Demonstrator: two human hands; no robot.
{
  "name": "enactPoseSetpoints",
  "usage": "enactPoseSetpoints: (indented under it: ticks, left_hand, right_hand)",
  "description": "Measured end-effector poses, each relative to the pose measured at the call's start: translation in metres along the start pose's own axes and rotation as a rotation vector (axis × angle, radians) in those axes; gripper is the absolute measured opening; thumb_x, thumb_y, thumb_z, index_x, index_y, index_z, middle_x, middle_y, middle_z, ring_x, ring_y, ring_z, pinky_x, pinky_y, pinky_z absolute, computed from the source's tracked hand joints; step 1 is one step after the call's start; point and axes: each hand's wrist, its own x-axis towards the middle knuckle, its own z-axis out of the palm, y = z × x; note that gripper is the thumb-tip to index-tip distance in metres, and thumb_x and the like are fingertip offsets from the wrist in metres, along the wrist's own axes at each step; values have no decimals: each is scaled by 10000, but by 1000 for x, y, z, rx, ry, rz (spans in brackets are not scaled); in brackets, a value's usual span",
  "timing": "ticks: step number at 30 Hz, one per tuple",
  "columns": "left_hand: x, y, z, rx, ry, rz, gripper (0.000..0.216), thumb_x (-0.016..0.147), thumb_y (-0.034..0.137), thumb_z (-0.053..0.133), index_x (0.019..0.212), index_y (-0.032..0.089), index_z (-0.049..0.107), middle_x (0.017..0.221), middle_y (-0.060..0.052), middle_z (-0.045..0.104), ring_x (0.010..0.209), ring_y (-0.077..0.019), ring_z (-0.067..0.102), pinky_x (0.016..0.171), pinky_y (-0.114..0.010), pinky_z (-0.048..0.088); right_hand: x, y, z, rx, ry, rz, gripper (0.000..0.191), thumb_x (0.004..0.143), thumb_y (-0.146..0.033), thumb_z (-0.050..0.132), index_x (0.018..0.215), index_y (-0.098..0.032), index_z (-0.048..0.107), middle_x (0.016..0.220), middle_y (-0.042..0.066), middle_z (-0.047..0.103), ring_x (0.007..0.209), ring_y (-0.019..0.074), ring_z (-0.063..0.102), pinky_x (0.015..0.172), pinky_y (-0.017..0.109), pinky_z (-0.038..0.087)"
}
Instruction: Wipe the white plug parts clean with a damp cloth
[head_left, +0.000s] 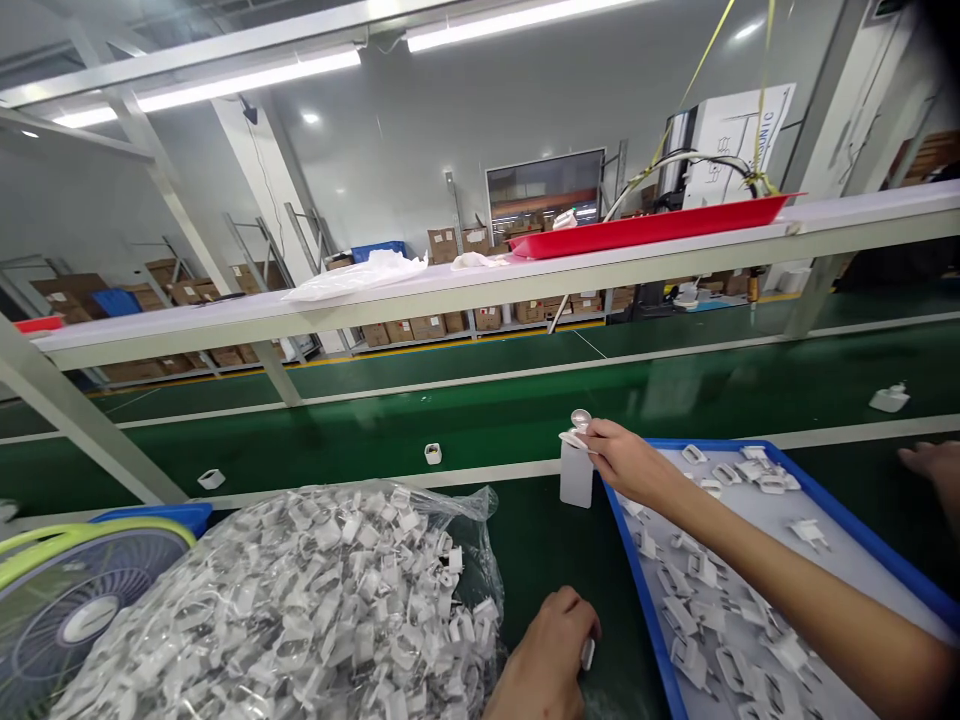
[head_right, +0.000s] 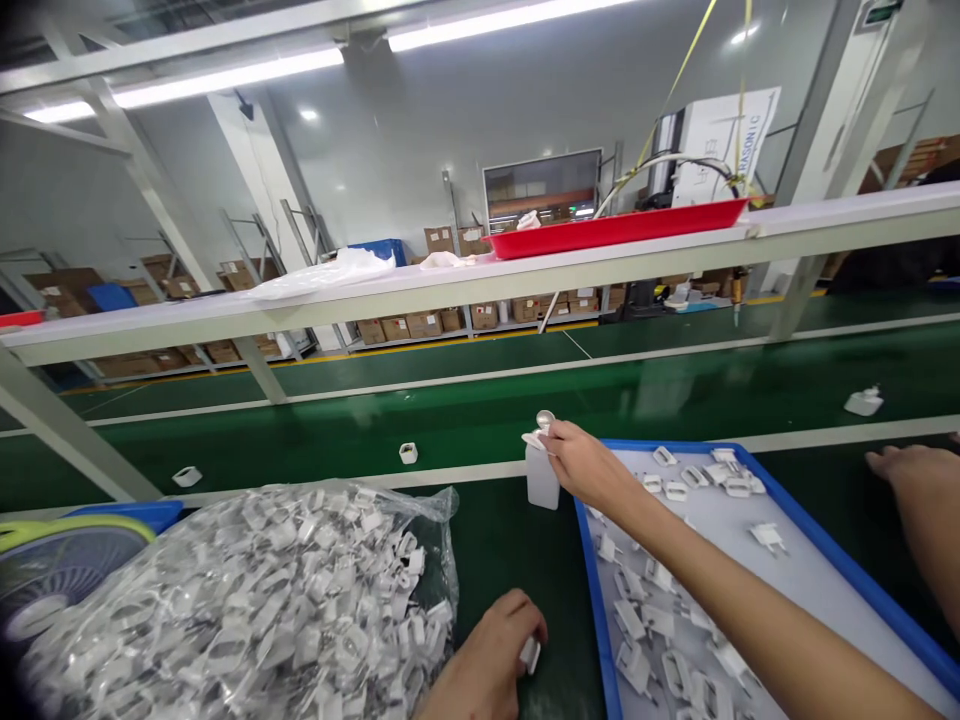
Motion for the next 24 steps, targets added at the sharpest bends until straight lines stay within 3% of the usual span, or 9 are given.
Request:
enactPoseSetpoints:
  ticks: [6,11,15,17,20,22,24]
  left_hand:
    - [-3,-7,2,-79,-72,107,521,503,-107,536,882,235,642,1058,-32,650,979,-222,647,702,-240,442]
    - [-9,-4,-1,-100,-42,134,628,532,-110,453,1003,262,637,1095,-30,659,1008,-206,634,780,-254,460]
    - [5,-7,10,-57,-60,143,492,516,-98,536,867,220,670,992,-64,708,1018,-294,639,827,-353,487]
    - [10,-7,16,-41,-40,146,428,576,-55,611,902,211,691,1050,-94,721,1082,-342,617,915,-439,477]
    - [9,1,25,-26,43,139,428,714,17,617,1099,192,684,1354,-152,625,1327,-404,459,1102,-556,349]
    - [2,10,34,-55,107,108,412,794,10,550,1156,162,675,1383,-180,598,1339,-396,451,1128,-542,334]
    - [-11,21,45,-197,110,13,318,908,58,508,1129,188,697,1256,-149,665,1201,-333,577,1065,-460,434]
  right_hand:
    - [1,-2,-2,44,-24,31,163,995,-299,616,1097,-181,664,1106,52,672,949,169,660,825,360,579]
    - [2,-4,-4,113,-38,75,170,998,-324,609,1072,-181,664,1093,49,670,925,164,654,820,359,571]
    - [1,-4,-7,241,-14,137,188,1001,-352,600,1058,-184,663,1054,40,667,872,152,641,793,344,558]
    - [-4,-4,-8,331,31,214,219,1010,-379,579,960,-180,655,1004,29,661,820,136,618,763,322,541]
    - [-21,-12,-10,485,115,392,366,1016,-449,537,781,-174,588,888,8,625,721,117,565,676,281,492]
    - [-42,-24,-12,585,142,525,474,1004,-519,512,657,-195,505,785,3,580,687,134,553,632,273,455]
    - [-67,-42,-14,671,135,646,540,974,-587,510,579,-228,430,670,10,520,703,183,582,633,282,447]
